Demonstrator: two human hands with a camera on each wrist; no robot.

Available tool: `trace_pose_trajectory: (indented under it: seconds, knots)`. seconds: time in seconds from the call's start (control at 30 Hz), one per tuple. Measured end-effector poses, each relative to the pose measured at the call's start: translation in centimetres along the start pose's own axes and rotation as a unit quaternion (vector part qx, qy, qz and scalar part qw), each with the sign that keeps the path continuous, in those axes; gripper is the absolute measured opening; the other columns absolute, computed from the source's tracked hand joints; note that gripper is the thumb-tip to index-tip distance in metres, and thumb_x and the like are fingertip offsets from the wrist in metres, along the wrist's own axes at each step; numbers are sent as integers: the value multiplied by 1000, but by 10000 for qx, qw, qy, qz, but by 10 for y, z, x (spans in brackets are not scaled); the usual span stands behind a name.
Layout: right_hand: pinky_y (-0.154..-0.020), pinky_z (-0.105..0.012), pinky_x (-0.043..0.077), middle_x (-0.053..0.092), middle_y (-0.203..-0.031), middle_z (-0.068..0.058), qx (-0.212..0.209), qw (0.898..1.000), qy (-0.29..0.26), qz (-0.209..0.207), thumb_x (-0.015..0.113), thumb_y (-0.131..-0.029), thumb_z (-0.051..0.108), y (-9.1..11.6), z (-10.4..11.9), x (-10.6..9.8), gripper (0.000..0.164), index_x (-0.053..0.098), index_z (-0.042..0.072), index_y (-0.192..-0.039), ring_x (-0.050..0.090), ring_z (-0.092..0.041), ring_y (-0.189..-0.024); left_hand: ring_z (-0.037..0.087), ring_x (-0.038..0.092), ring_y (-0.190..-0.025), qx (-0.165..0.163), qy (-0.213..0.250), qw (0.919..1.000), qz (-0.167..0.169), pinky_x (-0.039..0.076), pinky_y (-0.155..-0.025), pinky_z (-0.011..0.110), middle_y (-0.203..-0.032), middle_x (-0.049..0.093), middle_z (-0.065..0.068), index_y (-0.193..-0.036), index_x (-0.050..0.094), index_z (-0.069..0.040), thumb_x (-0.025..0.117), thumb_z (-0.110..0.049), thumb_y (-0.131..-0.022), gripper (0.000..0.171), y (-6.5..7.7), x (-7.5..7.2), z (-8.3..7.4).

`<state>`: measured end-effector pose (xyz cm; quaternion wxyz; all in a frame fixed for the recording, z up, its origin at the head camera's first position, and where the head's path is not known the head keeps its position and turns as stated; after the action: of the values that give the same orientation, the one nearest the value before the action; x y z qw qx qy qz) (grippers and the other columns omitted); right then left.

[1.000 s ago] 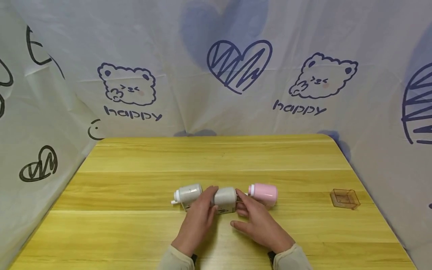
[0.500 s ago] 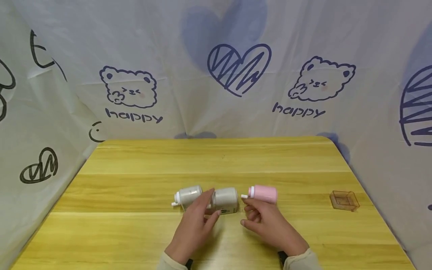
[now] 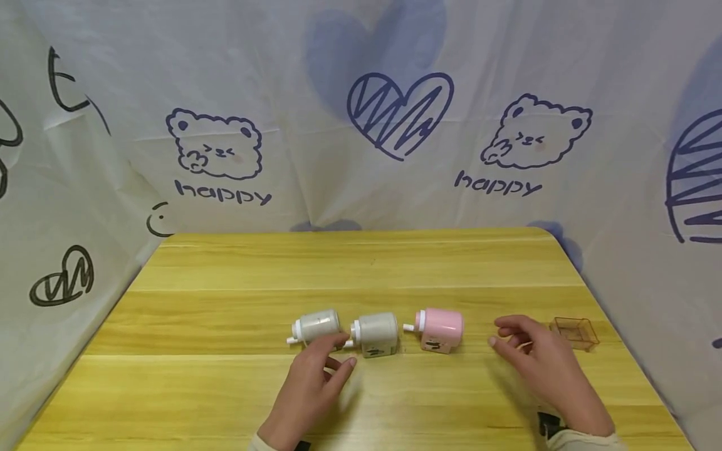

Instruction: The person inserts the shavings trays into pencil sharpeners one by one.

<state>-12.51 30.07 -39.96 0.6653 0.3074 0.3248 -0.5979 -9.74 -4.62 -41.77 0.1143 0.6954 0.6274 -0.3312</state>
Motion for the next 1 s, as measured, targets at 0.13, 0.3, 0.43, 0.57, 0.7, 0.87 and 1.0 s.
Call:
trace_pose_trajectory:
  seconds: [0.13, 0.3, 0.43, 0.57, 0.7, 0.87, 1.0]
  knots:
    - [-94, -60, 34, 44, -128, -33, 188, 9969, 493, -588, 54, -96, 37, -2, -44, -24, 57, 44, -1, -136, 45, -47, -112, 3, 57, -78, -28, 27, 10000, 73, 49, -66, 20, -116, 60, 8, -121, 57, -7, 60, -27, -94, 34, 0, 0, 1]
    - [-93, -77, 4, 13, -137, -47, 936, 9879, 988, -749, 57, -91, 24, -6, -94, -35, 77, 14, -8, -146, -3, -64, -130, 2, 57, -76, -70, 220, 9993, 283, 49, -65, 21, -112, 61, 10, -119, 58, -6, 60, -26, -94, 32, 0, 3, 2]
    - [-89, -78, 14, 7, -137, -50, 1113, 9839, 1347, -373, 59, -85, 19, -7, -117, -34, 83, 9, -9, -145, 3, -69, -124, 1, 57, -74, -117, 282, 9986, 438, 49, -65, 22, -110, 62, 11, -120, 57, -6, 60, -26, -94, 33, 0, 5, 3]
    - [-89, -75, 17, 19, -130, -50, 701, 9874, 1414, 78, 57, -86, 18, -10, -127, -29, 78, 14, -16, -141, 16, -66, -120, 0, 56, -72, -103, 205, 9987, 448, 48, -64, 22, -106, 61, 10, -120, 58, -6, 61, -26, -93, 33, 0, 6, 3]
    - [-90, -75, 17, 20, -130, -50, 650, 9906, 1166, 311, 55, -87, 16, -13, -132, -26, 76, 12, -18, -141, 19, -65, -119, 0, 55, -72, -149, 142, 9986, 494, 48, -63, 23, -106, 61, 9, -121, 57, -7, 60, -28, -94, 34, 0, 6, 3]
    - [-88, -70, 30, 31, -125, -50, 519, 9895, 1348, 11, 58, -80, 7, -14, -130, -29, 73, 21, -20, -137, 32, -64, -110, 0, 56, -71, -213, 176, 9980, 568, 48, -63, 22, -106, 62, 10, -122, 57, -7, 61, -27, -93, 35, 0, 6, 3]
    - [-85, -67, 36, 38, -119, -50, 515, 9887, 1388, -218, 59, -77, 4, -13, -129, -30, 71, 25, -19, -135, 37, -64, -103, 0, 56, -71, -199, 189, 9980, 575, 48, -63, 22, -106, 62, 11, -122, 57, -6, 61, -26, -93, 36, 0, 6, 3]
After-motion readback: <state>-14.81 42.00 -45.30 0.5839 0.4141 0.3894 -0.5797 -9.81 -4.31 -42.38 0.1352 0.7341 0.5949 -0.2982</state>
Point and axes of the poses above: each hand's wrist, its own y-axis away from the middle knuckle, its own x-axis out of the palm, z = x × y, the point moved 4 cm from there along -y, towards the middle knuckle
